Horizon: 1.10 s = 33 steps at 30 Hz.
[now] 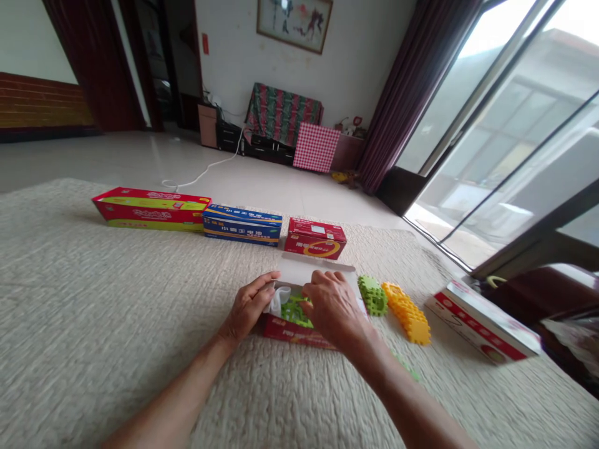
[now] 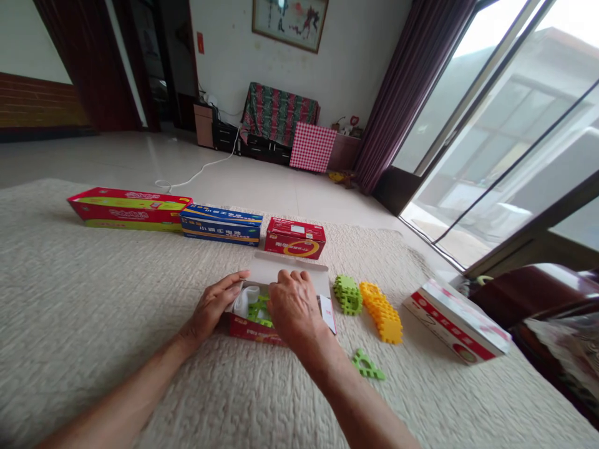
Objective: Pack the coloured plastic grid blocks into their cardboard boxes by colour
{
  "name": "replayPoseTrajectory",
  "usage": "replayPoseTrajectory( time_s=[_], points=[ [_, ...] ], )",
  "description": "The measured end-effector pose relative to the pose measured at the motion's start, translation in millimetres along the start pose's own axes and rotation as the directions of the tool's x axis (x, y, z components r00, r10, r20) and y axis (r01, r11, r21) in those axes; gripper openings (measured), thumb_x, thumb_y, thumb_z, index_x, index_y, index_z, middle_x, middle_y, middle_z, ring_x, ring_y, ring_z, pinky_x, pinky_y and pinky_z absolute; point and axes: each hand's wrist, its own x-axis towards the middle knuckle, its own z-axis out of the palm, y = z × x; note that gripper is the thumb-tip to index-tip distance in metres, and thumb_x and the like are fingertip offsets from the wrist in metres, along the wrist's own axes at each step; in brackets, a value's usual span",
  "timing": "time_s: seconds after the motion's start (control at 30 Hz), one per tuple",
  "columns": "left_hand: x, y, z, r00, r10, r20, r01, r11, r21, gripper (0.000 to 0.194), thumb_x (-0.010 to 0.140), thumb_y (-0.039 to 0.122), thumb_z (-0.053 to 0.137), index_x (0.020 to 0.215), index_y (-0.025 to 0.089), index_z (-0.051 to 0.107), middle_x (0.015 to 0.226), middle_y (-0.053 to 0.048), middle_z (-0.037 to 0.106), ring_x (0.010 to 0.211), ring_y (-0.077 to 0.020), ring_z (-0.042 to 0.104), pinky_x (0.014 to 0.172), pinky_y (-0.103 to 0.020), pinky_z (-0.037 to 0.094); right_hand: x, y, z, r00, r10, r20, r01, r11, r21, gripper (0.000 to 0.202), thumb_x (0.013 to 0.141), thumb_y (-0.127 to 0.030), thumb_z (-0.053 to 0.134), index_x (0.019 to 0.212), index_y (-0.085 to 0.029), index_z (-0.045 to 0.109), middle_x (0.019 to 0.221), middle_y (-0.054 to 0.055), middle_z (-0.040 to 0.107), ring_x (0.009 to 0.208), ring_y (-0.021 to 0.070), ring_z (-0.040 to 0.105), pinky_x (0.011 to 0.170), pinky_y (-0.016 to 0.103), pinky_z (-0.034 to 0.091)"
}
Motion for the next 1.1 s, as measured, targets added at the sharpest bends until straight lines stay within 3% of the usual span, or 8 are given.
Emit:
replayPoseTrajectory(
  time_s=[0.13,0.23,0.33,0.43,0.53,0.63,0.83,1.1],
  points=[
    [-0.2,-1.6,-0.8,1.000,0.014,-0.005,-0.014,0.999,0.028,0.045,0.085,0.040,0.053,0.123,0.017,0.061,0.109,-0.004,0.070,0.089,-0.0178,0.064,0.075,-0.024,0.048,2.6,-3.6,4.9,0.999,-0.022,-0.032,0.023,0.999,0.037,0.011,0.079,-0.026,0.067,0.071,-0.020,0.069,0.079,0.004,0.062,0.076,0.0180,0.054,0.071,0.032,0.032],
    [0.0,-0.9,-0.9,1.000,0.026,-0.013,-0.025,0.998,0.059,0.044,0.085,0.039,0.053,0.123,0.017,0.061,0.113,-0.004,0.069,0.095,-0.0190,0.064,0.079,-0.025,0.048,-2.5,7.6,1.6,0.992,-0.007,-0.122,0.021,0.993,0.117,0.009,0.082,-0.025,0.064,0.076,-0.021,0.070,0.080,0.003,0.062,0.077,0.0173,0.055,0.074,0.032,0.034],
    [0.3,1.3,-0.3,0.999,0.029,-0.023,-0.027,0.996,0.089,0.047,0.084,0.041,0.053,0.123,0.016,0.061,0.110,-0.004,0.070,0.100,-0.0211,0.063,0.085,-0.027,0.047,-14.9,38.5,-8.7,0.973,0.078,-0.217,-0.038,0.982,0.183,0.010,0.084,-0.024,0.061,0.079,-0.021,0.070,0.081,0.002,0.063,0.076,0.0158,0.056,0.077,0.031,0.035],
    [0.2,2.5,-0.1,0.999,0.018,-0.038,-0.014,0.995,0.097,0.051,0.083,0.045,0.055,0.123,0.015,0.062,0.113,-0.006,0.070,0.104,-0.0234,0.062,0.087,-0.028,0.047,-33.4,84.2,-17.4,0.932,0.241,-0.272,-0.189,0.961,0.204,0.012,0.084,-0.024,0.060,0.079,-0.023,0.070,0.080,0.002,0.063,0.073,0.0149,0.056,0.074,0.031,0.036],
    [0.3,1.4,-1.6,0.999,-0.004,-0.045,0.009,0.995,0.097,0.054,0.081,0.049,0.057,0.124,0.015,0.061,0.117,-0.005,0.069,0.105,-0.0235,0.062,0.087,-0.026,0.047,-54.0,127.7,-13.9,0.882,0.402,-0.247,-0.365,0.913,0.180,0.015,0.083,-0.024,0.057,0.079,-0.023,0.071,0.080,0.003,0.063,0.070,0.0154,0.056,0.069,0.029,0.037],
    [0.7,-0.8,-3.6,0.998,-0.053,-0.027,0.055,0.995,0.086,0.058,0.081,0.052,0.058,0.128,0.017,0.058,0.117,-0.004,0.069,0.104,-0.0229,0.063,0.082,-0.024,0.049,-68.6,152.8,4.5,0.865,0.478,-0.155,-0.464,0.878,0.115,0.018,0.083,-0.021,0.055,0.085,-0.022,0.072,0.087,0.005,0.065,0.073,0.0163,0.057,0.069,0.030,0.036],
    [1.8,-5.6,-5.1,0.998,-0.052,-0.043,0.056,0.994,0.095,0.062,0.080,0.053,0.059,0.130,0.017,0.056,0.114,-0.004,0.070,0.102,-0.0234,0.064,0.079,-0.023,0.052,-72.4,155.4,44.0,0.886,0.461,-0.057,-0.460,0.888,0.016,0.025,0.082,-0.019,0.056,0.102,-0.023,0.070,0.103,0.007,0.064,0.090,0.0199,0.058,0.081,0.032,0.034],
    [0.7,-3.9,-4.7,0.997,-0.061,-0.040,0.065,0.992,0.111,0.065,0.080,0.055,0.057,0.132,0.016,0.055,0.112,-0.006,0.071,0.099,-0.0238,0.066,0.079,-0.024,0.053,-70.8,154.9,54.0,0.884,0.466,-0.044,-0.467,0.884,-0.029,0.020,0.083,-0.019,0.056,0.098,-0.022,0.068,0.103,0.007,0.062,0.090,0.0191,0.057,0.081,0.031,0.031]
  ],
)
